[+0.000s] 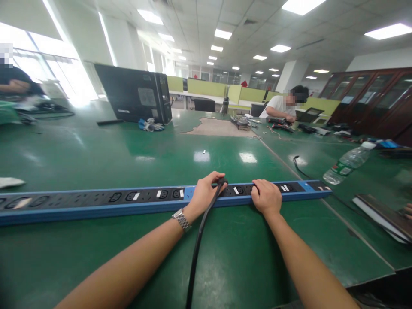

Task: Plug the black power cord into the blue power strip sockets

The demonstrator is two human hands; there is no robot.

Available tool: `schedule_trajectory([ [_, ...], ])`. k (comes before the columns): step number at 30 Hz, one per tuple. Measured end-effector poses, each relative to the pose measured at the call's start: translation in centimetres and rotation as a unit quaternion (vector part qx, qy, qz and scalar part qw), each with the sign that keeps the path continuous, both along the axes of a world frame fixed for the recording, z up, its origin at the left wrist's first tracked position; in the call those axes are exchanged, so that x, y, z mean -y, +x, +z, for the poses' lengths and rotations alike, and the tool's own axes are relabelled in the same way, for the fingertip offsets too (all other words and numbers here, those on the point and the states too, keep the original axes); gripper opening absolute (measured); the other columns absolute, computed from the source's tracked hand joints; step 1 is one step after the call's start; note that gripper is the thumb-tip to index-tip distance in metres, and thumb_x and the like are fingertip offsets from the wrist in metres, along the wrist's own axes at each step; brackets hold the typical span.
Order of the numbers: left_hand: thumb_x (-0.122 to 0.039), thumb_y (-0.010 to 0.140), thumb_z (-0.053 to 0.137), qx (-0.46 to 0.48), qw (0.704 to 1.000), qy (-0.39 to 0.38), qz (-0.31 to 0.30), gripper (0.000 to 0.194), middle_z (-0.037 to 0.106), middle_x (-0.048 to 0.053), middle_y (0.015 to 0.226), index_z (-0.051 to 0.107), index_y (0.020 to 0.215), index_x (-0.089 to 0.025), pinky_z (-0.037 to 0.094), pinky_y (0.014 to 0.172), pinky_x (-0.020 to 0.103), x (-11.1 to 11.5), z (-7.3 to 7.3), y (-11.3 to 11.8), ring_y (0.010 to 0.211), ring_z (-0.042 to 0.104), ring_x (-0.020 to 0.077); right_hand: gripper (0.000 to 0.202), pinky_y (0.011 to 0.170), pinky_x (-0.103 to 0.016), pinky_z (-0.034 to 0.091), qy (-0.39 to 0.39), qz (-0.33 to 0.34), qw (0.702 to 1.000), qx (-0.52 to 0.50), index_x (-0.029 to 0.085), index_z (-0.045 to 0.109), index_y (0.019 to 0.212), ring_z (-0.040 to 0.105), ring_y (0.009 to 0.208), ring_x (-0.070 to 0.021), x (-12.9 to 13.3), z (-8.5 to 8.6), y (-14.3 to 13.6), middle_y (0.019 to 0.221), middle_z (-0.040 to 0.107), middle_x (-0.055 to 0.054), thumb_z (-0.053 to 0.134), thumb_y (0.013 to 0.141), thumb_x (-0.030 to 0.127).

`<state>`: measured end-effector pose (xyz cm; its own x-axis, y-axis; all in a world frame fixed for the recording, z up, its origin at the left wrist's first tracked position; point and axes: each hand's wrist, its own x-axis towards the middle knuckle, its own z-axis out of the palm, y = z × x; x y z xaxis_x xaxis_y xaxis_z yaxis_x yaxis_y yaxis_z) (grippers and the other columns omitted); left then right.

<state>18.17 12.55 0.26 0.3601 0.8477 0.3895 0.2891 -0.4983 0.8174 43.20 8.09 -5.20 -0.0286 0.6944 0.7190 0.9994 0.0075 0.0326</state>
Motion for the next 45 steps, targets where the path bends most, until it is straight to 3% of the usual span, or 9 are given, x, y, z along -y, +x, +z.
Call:
schedule_trajectory([
  [4, -0.03, 0.084, 0.063, -0.098, 0.995, 0.028, 0.02, 0.027, 0.075, 0.004, 0.093, 0.065, 0.111, -0.029, 0.053, 0.079, 0.033, 0.3, -0.1, 0.8, 0.087, 0.07, 0.0227, 0.035, 0.093, -0.037, 0.046, -0.005, 0.002, 1.0, -0.01, 0.015, 0.072, 0.101, 0.065, 0.099, -0.0236, 0.0, 0.1, -0.1, 0.105, 0.072, -0.009, 0.043, 0.088, 0.028],
  [7, -0.025, 0.084, 0.062, -0.132, 0.988, 0.078, -0.016, 0.028, 0.075, 0.004, 0.1, 0.065, 0.111, -0.029, 0.051, 0.084, 0.034, 0.8, 0.3, 1.2, 0.093, 0.069, 0.0232, 0.035, 0.093, -0.038, 0.046, -0.015, 0.003, 1.0, -0.015, 0.015, 0.073, 0.102, 0.064, 0.1, -0.024, 0.0, 0.1, -0.1, 0.105, 0.072, -0.01, 0.043, 0.088, 0.028],
  [10, -0.02, 0.082, 0.061, -0.126, 0.987, 0.093, -0.037, 0.03, 0.074, 0.003, 0.104, 0.065, 0.11, -0.029, 0.05, 0.088, 0.033, 0.9, 0.3, 1.4, 0.097, 0.068, 0.0217, 0.036, 0.093, -0.037, 0.045, -0.016, 0.003, 1.0, -0.019, 0.014, 0.072, 0.102, 0.064, 0.1, -0.0236, 0.0, 0.2, -0.1, 0.105, 0.072, -0.01, 0.043, 0.088, 0.029],
  [15, -0.025, 0.082, 0.065, -0.076, 0.997, 0.003, -0.001, 0.027, 0.075, 0.004, 0.094, 0.065, 0.109, -0.027, 0.053, 0.078, 0.03, -0.2, 0.1, 1.2, 0.089, 0.069, 0.0205, 0.036, 0.094, -0.035, 0.044, -0.018, 0.003, 1.0, -0.023, 0.014, 0.072, 0.101, 0.064, 0.1, -0.0228, 0.1, 0.5, -0.3, 0.105, 0.072, -0.009, 0.042, 0.089, 0.029],
  [20, -0.029, 0.083, 0.064, -0.07, 0.997, -0.02, -0.004, 0.024, 0.075, 0.006, 0.092, 0.064, 0.107, -0.024, 0.052, 0.074, 0.029, -0.6, 0.4, 1.1, 0.086, 0.07, 0.0204, 0.036, 0.094, -0.036, 0.044, -0.015, 0.002, 0.999, -0.028, 0.015, 0.072, 0.101, 0.065, 0.1, -0.0233, 0.1, 0.4, -0.3, 0.105, 0.073, -0.008, 0.043, 0.089, 0.03],
  [35, -0.036, 0.088, 0.057, -0.128, 0.991, 0.045, 0.022, 0.025, 0.074, 0.005, 0.087, 0.059, 0.112, -0.027, 0.049, 0.066, 0.029, 0.2, -0.1, 1.1, 0.079, 0.069, 0.0227, 0.035, 0.093, -0.036, 0.045, -0.01, 0.004, 1.0, -0.029, 0.016, 0.072, 0.101, 0.065, 0.1, -0.0234, 0.1, 0.4, -0.4, 0.105, 0.073, -0.008, 0.043, 0.088, 0.03],
  [40, -0.032, 0.087, 0.059, -0.118, 0.992, 0.043, 0.015, 0.025, 0.073, 0.003, 0.087, 0.06, 0.111, -0.027, 0.05, 0.07, 0.028, 0.4, -0.3, 1.1, 0.079, 0.068, 0.0199, 0.035, 0.093, -0.036, 0.045, -0.006, 0.003, 1.0, -0.024, 0.015, 0.072, 0.1, 0.065, 0.1, -0.0238, 0.1, 0.4, -0.4, 0.105, 0.073, -0.008, 0.043, 0.088, 0.03],
  [45, -0.031, 0.085, 0.061, -0.177, 0.978, 0.105, 0.019, 0.029, 0.073, 0.005, 0.094, 0.062, 0.113, -0.028, 0.05, 0.077, 0.034, 0.9, -0.1, 1.4, 0.086, 0.068, 0.0241, 0.035, 0.092, -0.036, 0.045, -0.007, 0.003, 1.0, -0.02, 0.015, 0.073, 0.1, 0.065, 0.099, -0.0238, 0.1, 0.4, -0.4, 0.104, 0.073, -0.009, 0.043, 0.088, 0.03],
])
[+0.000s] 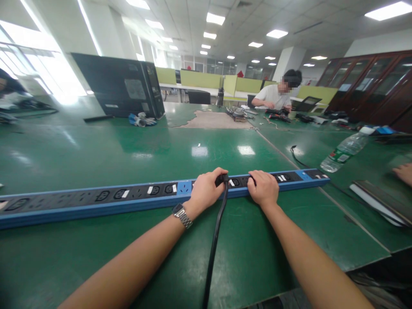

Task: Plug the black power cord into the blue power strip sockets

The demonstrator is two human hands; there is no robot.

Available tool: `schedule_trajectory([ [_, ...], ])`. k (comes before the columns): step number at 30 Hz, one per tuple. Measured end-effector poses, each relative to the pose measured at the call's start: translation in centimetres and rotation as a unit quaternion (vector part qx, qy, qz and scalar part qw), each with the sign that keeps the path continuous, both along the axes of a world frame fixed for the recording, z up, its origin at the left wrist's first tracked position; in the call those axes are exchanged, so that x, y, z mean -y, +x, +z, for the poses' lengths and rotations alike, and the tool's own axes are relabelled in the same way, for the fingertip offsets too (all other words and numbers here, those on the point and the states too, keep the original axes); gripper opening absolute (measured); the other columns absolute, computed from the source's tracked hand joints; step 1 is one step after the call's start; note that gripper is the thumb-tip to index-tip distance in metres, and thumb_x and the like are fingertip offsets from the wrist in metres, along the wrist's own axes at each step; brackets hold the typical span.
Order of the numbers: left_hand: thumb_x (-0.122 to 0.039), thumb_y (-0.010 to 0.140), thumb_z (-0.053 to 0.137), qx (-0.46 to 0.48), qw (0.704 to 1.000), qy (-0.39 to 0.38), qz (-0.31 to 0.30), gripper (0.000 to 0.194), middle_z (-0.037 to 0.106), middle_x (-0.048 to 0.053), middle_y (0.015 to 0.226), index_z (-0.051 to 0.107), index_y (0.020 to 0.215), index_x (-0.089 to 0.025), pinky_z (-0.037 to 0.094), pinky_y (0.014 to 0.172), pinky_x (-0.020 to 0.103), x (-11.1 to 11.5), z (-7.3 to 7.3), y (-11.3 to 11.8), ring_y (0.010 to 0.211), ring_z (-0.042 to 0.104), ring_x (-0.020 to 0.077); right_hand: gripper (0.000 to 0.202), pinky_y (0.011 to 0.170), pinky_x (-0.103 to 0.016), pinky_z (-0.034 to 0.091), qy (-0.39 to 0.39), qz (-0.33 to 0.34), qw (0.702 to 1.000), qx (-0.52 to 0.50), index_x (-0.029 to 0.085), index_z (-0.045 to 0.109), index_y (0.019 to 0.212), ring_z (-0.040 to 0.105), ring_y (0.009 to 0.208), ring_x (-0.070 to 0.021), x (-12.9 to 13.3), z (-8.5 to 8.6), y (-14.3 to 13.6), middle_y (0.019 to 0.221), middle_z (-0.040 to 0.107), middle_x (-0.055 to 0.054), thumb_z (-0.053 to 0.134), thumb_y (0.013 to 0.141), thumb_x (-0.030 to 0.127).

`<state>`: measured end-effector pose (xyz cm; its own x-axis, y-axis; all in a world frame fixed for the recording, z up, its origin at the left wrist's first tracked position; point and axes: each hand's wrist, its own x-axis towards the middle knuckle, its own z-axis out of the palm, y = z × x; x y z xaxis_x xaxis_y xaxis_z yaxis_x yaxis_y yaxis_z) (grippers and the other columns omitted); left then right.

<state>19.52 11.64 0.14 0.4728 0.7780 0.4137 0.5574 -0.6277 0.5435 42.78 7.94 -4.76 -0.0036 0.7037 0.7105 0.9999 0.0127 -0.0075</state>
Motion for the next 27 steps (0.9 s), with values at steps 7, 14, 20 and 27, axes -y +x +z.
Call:
schedule_trajectory([
  [7, -0.026, 0.085, 0.061, -0.025, 0.997, 0.058, -0.045, 0.026, 0.073, 0.001, 0.103, 0.065, 0.111, -0.028, 0.05, 0.082, 0.032, 0.22, 0.41, -0.03, 0.097, 0.065, 0.0212, 0.035, 0.093, -0.035, 0.044, 0.001, 0.004, 1.0, 0.002, 0.014, 0.072, 0.1, 0.065, 0.098, -0.0229, -0.06, -0.01, 0.15, 0.104, 0.073, -0.009, 0.043, 0.088, 0.029],
  [14, -0.029, 0.085, 0.061, -0.018, 1.0, 0.018, 0.008, 0.023, 0.074, 0.001, 0.096, 0.064, 0.108, -0.027, 0.049, 0.079, 0.033, 0.3, 0.36, -0.47, 0.089, 0.067, 0.021, 0.034, 0.093, -0.036, 0.045, -0.001, 0.016, 1.0, 0.005, 0.015, 0.071, 0.102, 0.065, 0.099, -0.0226, -0.18, -0.28, 0.43, 0.105, 0.072, -0.008, 0.043, 0.089, 0.029],
  [20, -0.025, 0.086, 0.058, -0.056, 0.997, 0.051, -0.001, 0.022, 0.073, 0.001, 0.096, 0.062, 0.108, -0.028, 0.047, 0.081, 0.036, 0.84, 0.52, 0.02, 0.09, 0.067, 0.0224, 0.034, 0.094, -0.037, 0.045, 0.001, 0.01, 1.0, 0.006, 0.015, 0.071, 0.103, 0.065, 0.101, -0.0231, -0.23, -0.56, 0.48, 0.106, 0.072, -0.008, 0.043, 0.089, 0.029],
  [27, -0.024, 0.086, 0.058, -0.073, 0.994, 0.076, -0.039, 0.022, 0.073, 0.003, 0.099, 0.063, 0.108, -0.027, 0.048, 0.083, 0.038, 0.65, -0.14, -0.53, 0.096, 0.065, 0.0244, 0.036, 0.093, -0.037, 0.045, -0.006, 0.001, 1.0, 0.022, 0.014, 0.071, 0.104, 0.065, 0.101, -0.0232, -0.18, -0.59, 0.49, 0.106, 0.072, -0.009, 0.041, 0.09, 0.029],
])
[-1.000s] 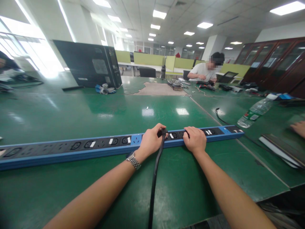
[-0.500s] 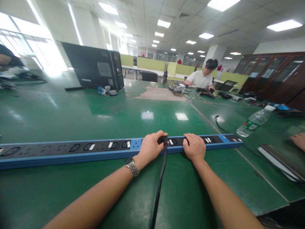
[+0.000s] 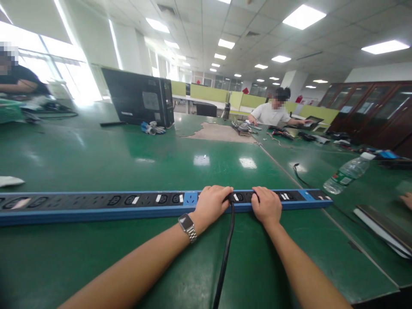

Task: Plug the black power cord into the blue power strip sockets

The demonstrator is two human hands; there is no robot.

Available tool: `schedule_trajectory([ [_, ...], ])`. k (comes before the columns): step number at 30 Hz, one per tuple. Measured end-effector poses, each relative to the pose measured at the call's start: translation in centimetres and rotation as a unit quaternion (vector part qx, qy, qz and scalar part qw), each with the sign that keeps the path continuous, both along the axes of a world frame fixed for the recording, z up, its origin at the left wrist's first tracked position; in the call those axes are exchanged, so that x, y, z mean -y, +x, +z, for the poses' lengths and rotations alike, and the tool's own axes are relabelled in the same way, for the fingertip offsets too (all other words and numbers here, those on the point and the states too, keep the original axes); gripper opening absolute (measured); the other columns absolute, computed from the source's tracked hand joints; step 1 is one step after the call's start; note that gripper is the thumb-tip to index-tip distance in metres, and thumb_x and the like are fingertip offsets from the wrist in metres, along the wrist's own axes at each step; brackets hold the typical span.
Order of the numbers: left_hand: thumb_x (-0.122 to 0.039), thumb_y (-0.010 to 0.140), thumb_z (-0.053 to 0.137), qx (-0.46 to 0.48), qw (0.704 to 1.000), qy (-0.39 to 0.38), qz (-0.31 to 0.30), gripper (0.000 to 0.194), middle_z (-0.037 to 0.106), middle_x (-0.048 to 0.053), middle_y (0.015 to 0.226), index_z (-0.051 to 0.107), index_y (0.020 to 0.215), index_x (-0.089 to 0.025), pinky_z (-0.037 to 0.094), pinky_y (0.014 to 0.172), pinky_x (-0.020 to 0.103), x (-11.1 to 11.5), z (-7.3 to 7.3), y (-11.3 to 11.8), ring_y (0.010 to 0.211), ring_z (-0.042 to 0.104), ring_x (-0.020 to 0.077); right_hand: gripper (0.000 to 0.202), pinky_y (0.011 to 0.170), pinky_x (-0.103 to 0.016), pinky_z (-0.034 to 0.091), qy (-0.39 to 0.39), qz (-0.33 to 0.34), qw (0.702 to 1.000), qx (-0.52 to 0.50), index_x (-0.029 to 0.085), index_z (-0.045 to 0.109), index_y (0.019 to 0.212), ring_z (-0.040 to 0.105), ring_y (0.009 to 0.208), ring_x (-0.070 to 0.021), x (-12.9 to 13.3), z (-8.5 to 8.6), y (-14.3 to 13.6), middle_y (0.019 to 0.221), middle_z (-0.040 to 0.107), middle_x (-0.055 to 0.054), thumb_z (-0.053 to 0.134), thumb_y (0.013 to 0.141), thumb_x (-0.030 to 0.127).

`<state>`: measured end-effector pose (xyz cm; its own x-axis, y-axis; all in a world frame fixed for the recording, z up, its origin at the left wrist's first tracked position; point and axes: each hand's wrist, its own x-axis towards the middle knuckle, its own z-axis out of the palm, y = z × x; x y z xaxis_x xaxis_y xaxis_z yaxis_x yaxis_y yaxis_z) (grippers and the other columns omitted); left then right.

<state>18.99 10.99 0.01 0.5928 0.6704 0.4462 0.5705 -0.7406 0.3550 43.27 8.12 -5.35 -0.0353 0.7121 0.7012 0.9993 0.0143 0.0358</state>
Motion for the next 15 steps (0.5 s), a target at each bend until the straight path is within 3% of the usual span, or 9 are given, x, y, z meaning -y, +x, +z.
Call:
schedule_trajectory([
  [2, -0.024, 0.085, 0.059, 0.046, 0.999, -0.024, -0.006, 0.02, 0.073, 0.003, 0.096, 0.064, 0.105, -0.026, 0.048, 0.085, 0.038, 0.0, -0.1, 0.5, 0.095, 0.066, 0.0235, 0.036, 0.093, -0.037, 0.045, 0.007, -0.002, 1.0, 0.008, 0.014, 0.071, 0.103, 0.065, 0.101, -0.0233, 0.0, 0.0, 0.0, 0.107, 0.072, -0.009, 0.041, 0.09, 0.029],
  [4, -0.028, 0.086, 0.06, 0.188, 0.978, -0.093, 0.013, 0.018, 0.073, 0.003, 0.09, 0.064, 0.104, -0.025, 0.05, 0.08, 0.033, -0.2, 0.3, 1.1, 0.087, 0.067, 0.0201, 0.037, 0.092, -0.037, 0.046, 0.012, -0.002, 1.0, 0.013, 0.013, 0.071, 0.103, 0.065, 0.1, -0.0232, 0.0, -0.1, 0.0, 0.106, 0.072, -0.009, 0.04, 0.09, 0.028],
  [6, -0.036, 0.089, 0.057, 0.382, 0.909, -0.158, 0.046, 0.023, 0.072, 0.003, 0.085, 0.062, 0.107, -0.022, 0.052, 0.072, 0.028, -0.4, 1.2, 1.0, 0.078, 0.067, 0.0161, 0.037, 0.091, -0.036, 0.046, 0.014, 0.002, 1.0, 0.017, 0.013, 0.072, 0.102, 0.066, 0.099, -0.0229, 0.0, -0.1, 0.0, 0.105, 0.072, -0.009, 0.04, 0.09, 0.027],
  [8, -0.04, 0.09, 0.055, 0.498, 0.848, -0.172, 0.059, 0.03, 0.071, 0.002, 0.084, 0.061, 0.11, -0.019, 0.052, 0.067, 0.025, -0.7, 2.2, -0.9, 0.073, 0.066, 0.0138, 0.037, 0.089, -0.036, 0.047, 0.015, 0.003, 1.0, 0.02, 0.013, 0.072, 0.101, 0.066, 0.098, -0.0227, 0.1, 0.0, 0.1, 0.104, 0.072, -0.009, 0.04, 0.09, 0.027],
  [9, -0.04, 0.087, 0.059, 0.494, 0.853, -0.162, 0.048, 0.03, 0.071, 0.002, 0.082, 0.063, 0.108, -0.019, 0.052, 0.067, 0.024, -0.9, 2.6, -2.7, 0.072, 0.066, 0.0135, 0.037, 0.089, -0.036, 0.047, 0.014, 0.002, 1.0, 0.022, 0.013, 0.072, 0.101, 0.066, 0.098, -0.0227, 0.1, -0.1, 0.1, 0.104, 0.072, -0.009, 0.039, 0.09, 0.027],
  [12, -0.035, 0.082, 0.066, 0.386, 0.915, -0.109, 0.044, 0.03, 0.073, 0.002, 0.091, 0.067, 0.109, -0.02, 0.054, 0.08, 0.026, -1.2, 2.7, -10.5, 0.083, 0.069, 0.0154, 0.037, 0.087, -0.036, 0.047, 0.011, 0.0, 1.0, 0.022, 0.014, 0.072, 0.101, 0.066, 0.096, -0.023, 0.0, -0.1, 0.4, 0.104, 0.073, -0.008, 0.04, 0.09, 0.028],
  [15, -0.039, 0.081, 0.066, 0.287, 0.945, -0.074, 0.139, 0.033, 0.074, 0.004, 0.1, 0.069, 0.109, -0.021, 0.054, 0.087, 0.03, -1.0, 1.2, -18.7, 0.092, 0.069, 0.0188, 0.038, 0.085, -0.036, 0.047, 0.011, -0.001, 1.0, 0.022, 0.014, 0.072, 0.101, 0.066, 0.095, -0.0236, 0.0, -0.2, 0.5, 0.103, 0.073, -0.008, 0.039, 0.09, 0.029],
])
